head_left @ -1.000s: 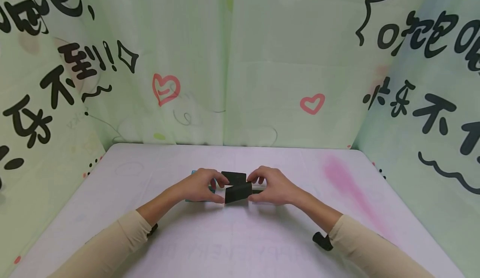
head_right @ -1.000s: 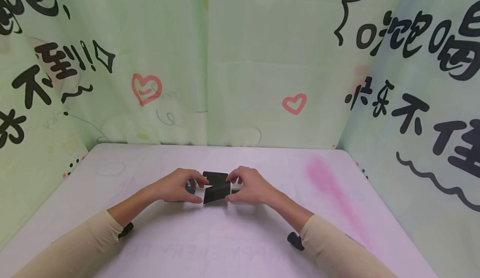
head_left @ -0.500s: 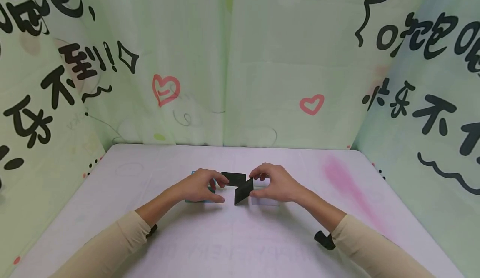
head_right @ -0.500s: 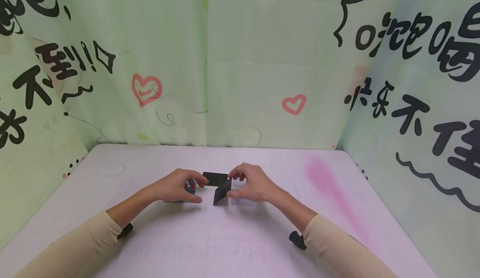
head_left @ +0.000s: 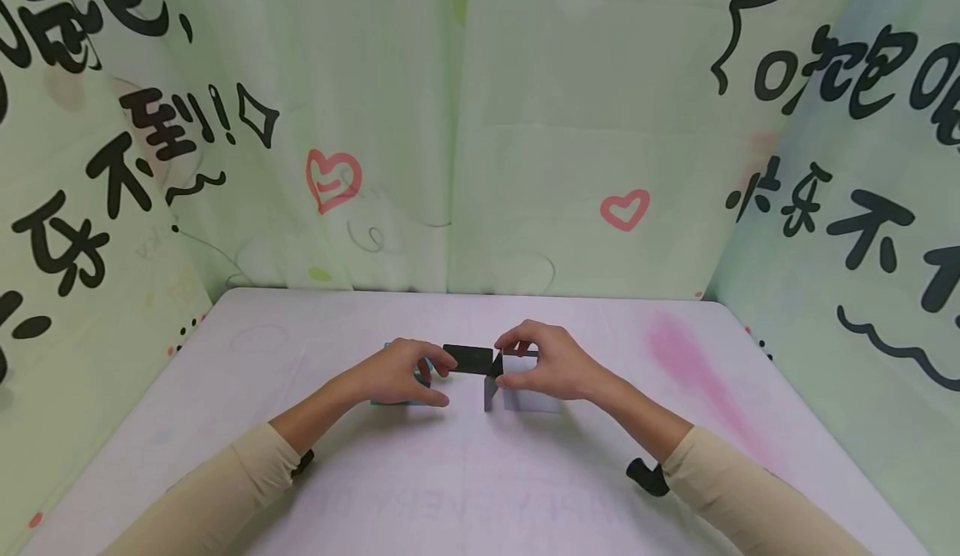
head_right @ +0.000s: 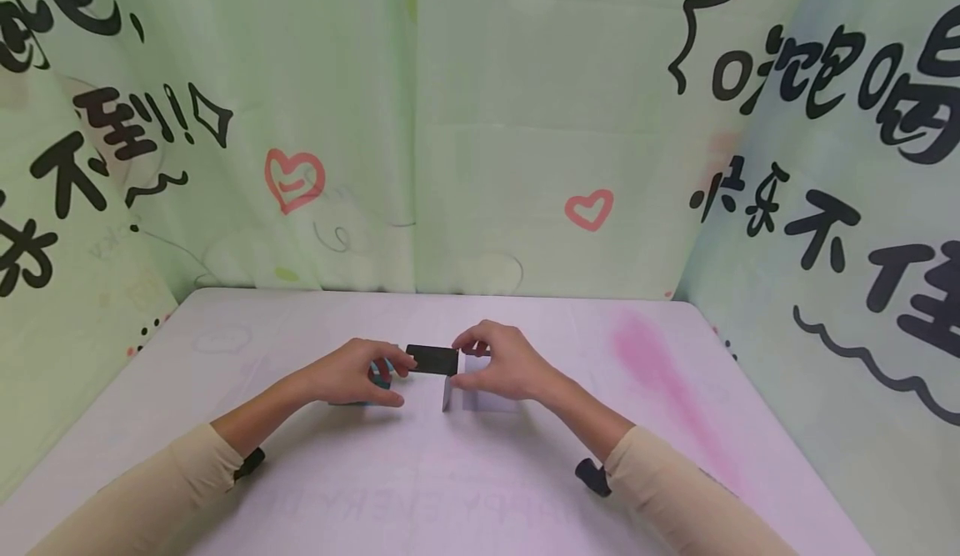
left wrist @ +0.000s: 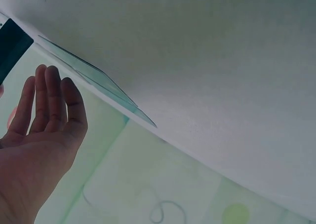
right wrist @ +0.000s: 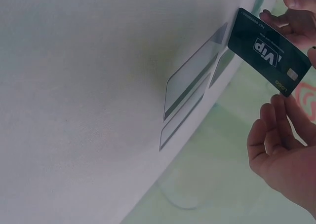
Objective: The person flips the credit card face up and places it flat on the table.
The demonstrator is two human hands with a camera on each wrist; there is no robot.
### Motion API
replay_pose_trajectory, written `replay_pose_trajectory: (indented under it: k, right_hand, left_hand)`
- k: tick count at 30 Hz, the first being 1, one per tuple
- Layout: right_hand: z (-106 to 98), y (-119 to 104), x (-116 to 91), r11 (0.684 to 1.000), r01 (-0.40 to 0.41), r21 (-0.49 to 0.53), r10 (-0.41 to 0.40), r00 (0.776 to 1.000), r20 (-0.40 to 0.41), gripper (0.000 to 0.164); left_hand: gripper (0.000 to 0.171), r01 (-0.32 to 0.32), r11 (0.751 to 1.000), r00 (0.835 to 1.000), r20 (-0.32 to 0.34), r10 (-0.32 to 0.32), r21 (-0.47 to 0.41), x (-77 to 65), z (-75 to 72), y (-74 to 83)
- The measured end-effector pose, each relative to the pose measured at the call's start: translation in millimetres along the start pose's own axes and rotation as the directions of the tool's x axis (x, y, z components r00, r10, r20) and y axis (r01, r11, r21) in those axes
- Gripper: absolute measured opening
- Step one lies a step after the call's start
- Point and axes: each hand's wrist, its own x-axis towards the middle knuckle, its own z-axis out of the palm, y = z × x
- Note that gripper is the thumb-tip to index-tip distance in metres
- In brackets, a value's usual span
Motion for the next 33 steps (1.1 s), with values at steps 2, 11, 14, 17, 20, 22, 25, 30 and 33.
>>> replay_pose_trajectory:
  k: [2, 11, 14, 17, 20, 22, 25, 30, 33]
  right_hand:
    - [1, 0, 1, 1.000, -0.005, 0.009, 0.005, 1.000, 0.006, 0.048]
    - [6, -1, 3, 0.999, -0.016, 0.039, 0.015, 0.999, 0.037, 0.054]
    - [9, -1, 4, 0.999, -0.015, 0.043, 0.013, 0.999, 0.044, 0.055]
    - [12, -1, 5, 0.999, -0.011, 0.050, 0.009, 0.999, 0.046, 0.056]
    - [13, -1, 6, 0.998, -0.007, 0.058, 0.004, 0.999, 0.047, 0.056]
    - [14, -2, 6, 0.998, -0.007, 0.061, 0.004, 0.999, 0.050, 0.056]
    - [16, -3, 6, 0.999, -0.009, 0.053, 0.006, 0.999, 0.052, 0.055]
    - [21, -2, 6, 1.000, -0.011, 0.009, 0.010, 0.998, 0.062, 0.055]
    - [23, -3, 6, 1.000, -0.019, -0.011, 0.020, 0.997, 0.072, 0.055]
  left_hand:
    - [0.051, 0.005, 1.000, 1.000, 0.001, -0.005, -0.002, -0.5, -0.2, 0.3]
    - [0.051, 0.002, 1.000, 1.000, -0.003, -0.002, -0.004, -1.3, -0.2, -1.0]
    - [0.051, 0.001, 1.000, 1.000, 0.000, -0.001, -0.005, -1.0, 0.0, -2.0]
    - [0.051, -0.001, 1.000, 1.000, 0.001, 0.001, 0.001, -1.2, -0.7, -2.8]
    - [0.051, -0.004, 1.000, 1.000, -0.001, 0.004, 0.004, -1.5, -1.4, -2.8]
    - [0.051, -0.002, 1.000, 1.000, -0.002, 0.002, 0.000, -1.9, -1.9, -2.2]
    - [0.051, -0.004, 1.000, 1.000, -0.001, 0.004, -0.002, -2.5, -2.5, -1.6]
    - [0.051, -0.005, 1.000, 1.000, -0.001, 0.005, -0.003, -2.9, -2.5, -2.6]
    - [0.052, -0.008, 1.000, 1.000, -0.001, 0.008, -0.001, -2.9, -2.4, -3.8]
